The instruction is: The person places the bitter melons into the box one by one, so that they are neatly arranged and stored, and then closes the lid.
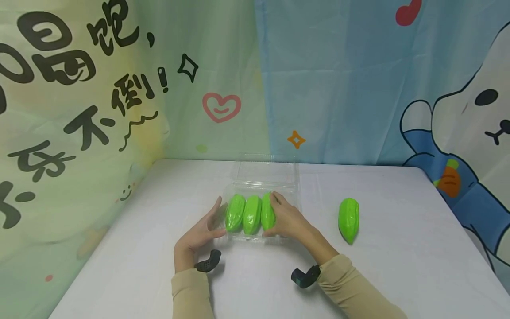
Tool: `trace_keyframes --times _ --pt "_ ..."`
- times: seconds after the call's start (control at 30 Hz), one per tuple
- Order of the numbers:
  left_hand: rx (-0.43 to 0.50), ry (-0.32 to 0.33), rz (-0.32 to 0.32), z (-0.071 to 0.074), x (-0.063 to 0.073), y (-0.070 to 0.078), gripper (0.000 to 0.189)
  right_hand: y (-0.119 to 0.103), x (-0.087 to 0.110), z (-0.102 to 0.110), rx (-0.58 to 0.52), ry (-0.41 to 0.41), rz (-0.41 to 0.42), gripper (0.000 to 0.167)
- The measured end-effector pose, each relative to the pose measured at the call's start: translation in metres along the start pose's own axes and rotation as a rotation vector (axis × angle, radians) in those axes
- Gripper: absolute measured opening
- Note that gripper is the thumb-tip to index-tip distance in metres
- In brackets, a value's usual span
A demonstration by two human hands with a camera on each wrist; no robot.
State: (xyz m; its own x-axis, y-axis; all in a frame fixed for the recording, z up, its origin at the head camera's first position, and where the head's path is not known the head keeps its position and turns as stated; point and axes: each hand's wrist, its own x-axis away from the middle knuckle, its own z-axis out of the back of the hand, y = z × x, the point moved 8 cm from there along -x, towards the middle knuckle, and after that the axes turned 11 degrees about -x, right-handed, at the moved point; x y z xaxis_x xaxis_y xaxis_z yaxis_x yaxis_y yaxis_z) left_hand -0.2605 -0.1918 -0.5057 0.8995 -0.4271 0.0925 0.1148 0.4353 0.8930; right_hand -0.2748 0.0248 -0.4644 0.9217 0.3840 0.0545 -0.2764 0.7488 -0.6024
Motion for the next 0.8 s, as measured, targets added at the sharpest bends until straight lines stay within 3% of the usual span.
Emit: trace_keyframes --times 0.8 --pt "-0.010 0.015 0.031 0.0003 -0.0009 -0.0033 0.104 -0.0037 -0.0004 0.0018 0.005 -0.013 -0.003 0.119"
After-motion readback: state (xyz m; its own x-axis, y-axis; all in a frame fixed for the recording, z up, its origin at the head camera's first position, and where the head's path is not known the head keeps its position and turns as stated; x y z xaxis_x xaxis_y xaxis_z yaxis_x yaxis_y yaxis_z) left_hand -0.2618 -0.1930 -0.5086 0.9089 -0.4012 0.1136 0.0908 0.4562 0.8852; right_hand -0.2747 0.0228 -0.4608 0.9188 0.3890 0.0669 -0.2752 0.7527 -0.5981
